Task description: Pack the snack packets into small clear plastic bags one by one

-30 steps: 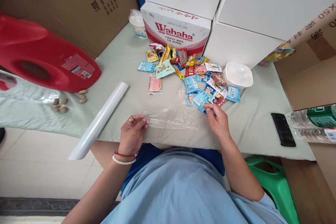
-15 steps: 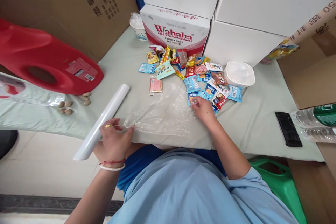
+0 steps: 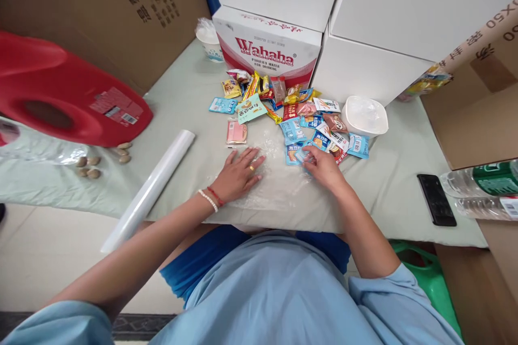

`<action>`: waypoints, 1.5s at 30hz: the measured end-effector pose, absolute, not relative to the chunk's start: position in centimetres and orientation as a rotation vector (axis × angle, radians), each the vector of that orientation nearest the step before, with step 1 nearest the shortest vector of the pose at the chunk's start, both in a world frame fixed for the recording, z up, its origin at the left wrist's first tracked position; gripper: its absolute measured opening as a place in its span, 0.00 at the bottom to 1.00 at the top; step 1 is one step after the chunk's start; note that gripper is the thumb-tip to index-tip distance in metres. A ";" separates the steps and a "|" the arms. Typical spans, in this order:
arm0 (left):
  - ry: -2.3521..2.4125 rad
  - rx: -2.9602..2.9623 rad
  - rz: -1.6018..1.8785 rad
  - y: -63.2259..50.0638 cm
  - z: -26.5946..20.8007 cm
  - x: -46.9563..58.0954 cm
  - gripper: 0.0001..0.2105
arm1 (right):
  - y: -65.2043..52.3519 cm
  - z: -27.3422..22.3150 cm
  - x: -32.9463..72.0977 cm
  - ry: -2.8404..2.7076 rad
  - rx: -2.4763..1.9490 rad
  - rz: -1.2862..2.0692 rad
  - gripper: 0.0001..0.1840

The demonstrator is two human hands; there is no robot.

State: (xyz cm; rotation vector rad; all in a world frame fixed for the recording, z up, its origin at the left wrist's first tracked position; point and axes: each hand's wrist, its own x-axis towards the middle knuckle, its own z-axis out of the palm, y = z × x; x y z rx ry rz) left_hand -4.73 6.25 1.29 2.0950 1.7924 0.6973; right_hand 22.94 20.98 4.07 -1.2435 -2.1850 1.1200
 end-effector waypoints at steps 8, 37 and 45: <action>2.279 1.622 1.075 4.7 0.0 -4.0 0.13 | 20.7 1.8 27.0 -2.128 -1.312 1.155 0.20; 2.694 1.409 0.494 6.0 3.1 -4.6 0.19 | 22.2 2.7 22.5 -2.560 -1.065 0.514 0.16; 2.669 1.194 0.815 6.9 1.8 -4.1 0.14 | 21.5 2.3 23.7 -2.306 -1.089 0.446 0.14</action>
